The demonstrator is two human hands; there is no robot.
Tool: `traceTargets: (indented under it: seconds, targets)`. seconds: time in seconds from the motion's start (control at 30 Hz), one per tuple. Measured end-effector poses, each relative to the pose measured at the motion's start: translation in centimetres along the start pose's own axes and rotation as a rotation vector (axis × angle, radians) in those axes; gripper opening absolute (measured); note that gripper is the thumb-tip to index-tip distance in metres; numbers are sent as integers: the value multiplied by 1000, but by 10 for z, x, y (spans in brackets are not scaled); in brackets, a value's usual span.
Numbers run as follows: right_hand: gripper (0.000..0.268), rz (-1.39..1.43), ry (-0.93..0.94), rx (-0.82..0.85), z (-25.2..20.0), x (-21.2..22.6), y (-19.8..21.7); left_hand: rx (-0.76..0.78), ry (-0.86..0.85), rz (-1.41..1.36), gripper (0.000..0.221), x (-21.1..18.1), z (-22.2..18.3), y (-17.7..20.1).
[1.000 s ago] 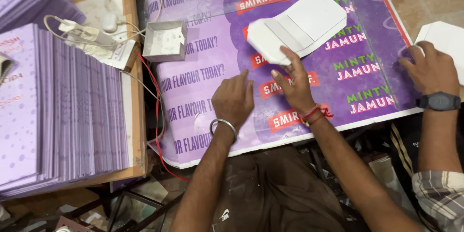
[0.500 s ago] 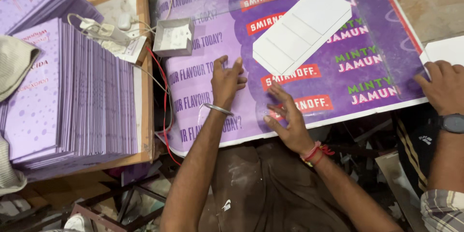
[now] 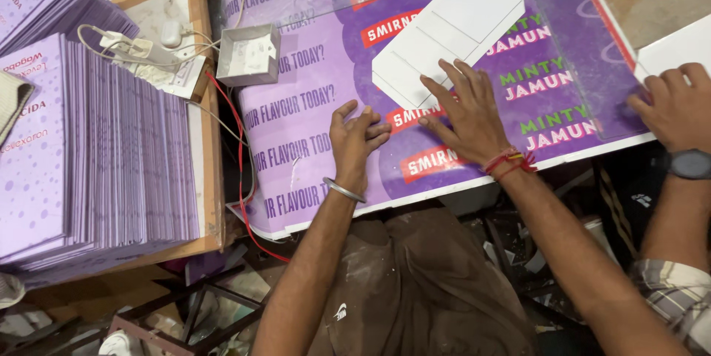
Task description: The person folds flat purple and white paper sheets into small rectangular boxes by hand. They repeatedly fold the sides and crease the edges to form the box shape, then place the finished boxes on a nearby stack.
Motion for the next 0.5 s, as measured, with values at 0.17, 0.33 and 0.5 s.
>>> traceTargets:
  seconds: [0.17, 0.33, 0.5]
  targets:
    - [75, -94, -20, 144, 16, -4, -19, 27, -46, 3, 60, 0, -1, 3]
    - [79, -200, 18, 185, 9, -3, -19, 19, -42, 13, 59, 1, -4, 0]
    - [75, -134, 28, 198, -12, 17, -4, 4, -62, -17, 51, 2, -9, 4]
Point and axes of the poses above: each hand's wrist, its own z-axis towards the middle knuckle, its own y-axis out of the back of the hand, x = y × z, the point moved 6 cm from there along z, towards the middle knuckle, and after that the axes turned 5 degrees about x, right-handed, at the moved point
